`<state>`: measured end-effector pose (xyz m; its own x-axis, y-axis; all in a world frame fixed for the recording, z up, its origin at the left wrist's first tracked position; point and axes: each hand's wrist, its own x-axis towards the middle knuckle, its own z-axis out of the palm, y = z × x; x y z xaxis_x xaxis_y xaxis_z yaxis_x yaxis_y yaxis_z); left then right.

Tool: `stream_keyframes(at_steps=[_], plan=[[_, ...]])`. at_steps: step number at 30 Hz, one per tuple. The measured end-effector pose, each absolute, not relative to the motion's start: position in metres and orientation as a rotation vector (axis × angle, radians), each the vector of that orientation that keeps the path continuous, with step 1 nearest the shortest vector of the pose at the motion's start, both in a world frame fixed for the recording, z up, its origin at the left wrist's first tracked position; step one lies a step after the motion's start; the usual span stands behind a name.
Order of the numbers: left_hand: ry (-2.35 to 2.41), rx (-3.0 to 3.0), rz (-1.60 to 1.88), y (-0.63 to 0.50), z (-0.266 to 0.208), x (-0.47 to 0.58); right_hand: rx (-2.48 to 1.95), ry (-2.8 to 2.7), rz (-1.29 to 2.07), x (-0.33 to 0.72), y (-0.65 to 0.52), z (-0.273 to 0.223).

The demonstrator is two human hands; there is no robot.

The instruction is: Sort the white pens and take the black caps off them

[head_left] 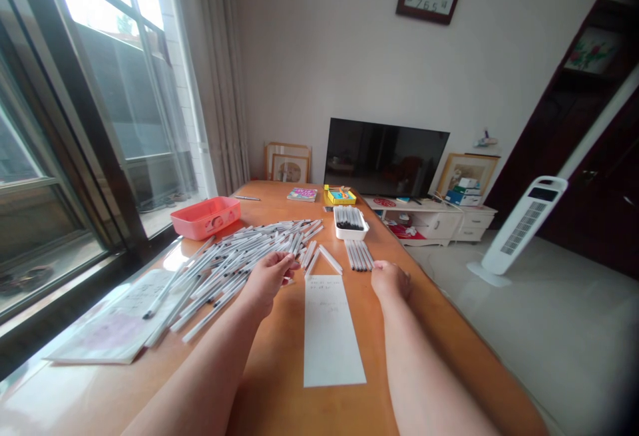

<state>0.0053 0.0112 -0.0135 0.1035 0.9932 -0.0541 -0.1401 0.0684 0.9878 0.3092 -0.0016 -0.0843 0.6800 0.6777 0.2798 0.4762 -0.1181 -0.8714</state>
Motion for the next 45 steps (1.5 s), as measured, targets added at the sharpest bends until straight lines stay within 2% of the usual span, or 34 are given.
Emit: stream_keyframes(at_steps=[6, 16, 25, 45], plan=[[1.09, 1.125, 1.147, 0.011, -0.012, 0.004, -1.927, -0.863, 0.11, 0.306, -0.003, -0.082], [1.098, 1.134, 1.149, 0.01, -0.012, 0.004, -1.739, -0.848, 0.196, 0.307, 0.0, -0.088], [1.144, 1.173, 1.106, 0.008, -0.008, 0.004, -2.108, -1.032, 0.207, 0.307, 0.003, -0.081], [1.129, 1.151, 1.14, 0.015, -0.014, 0.0, -2.194, -1.083, 0.138, 0.3, -0.002, -0.074]])
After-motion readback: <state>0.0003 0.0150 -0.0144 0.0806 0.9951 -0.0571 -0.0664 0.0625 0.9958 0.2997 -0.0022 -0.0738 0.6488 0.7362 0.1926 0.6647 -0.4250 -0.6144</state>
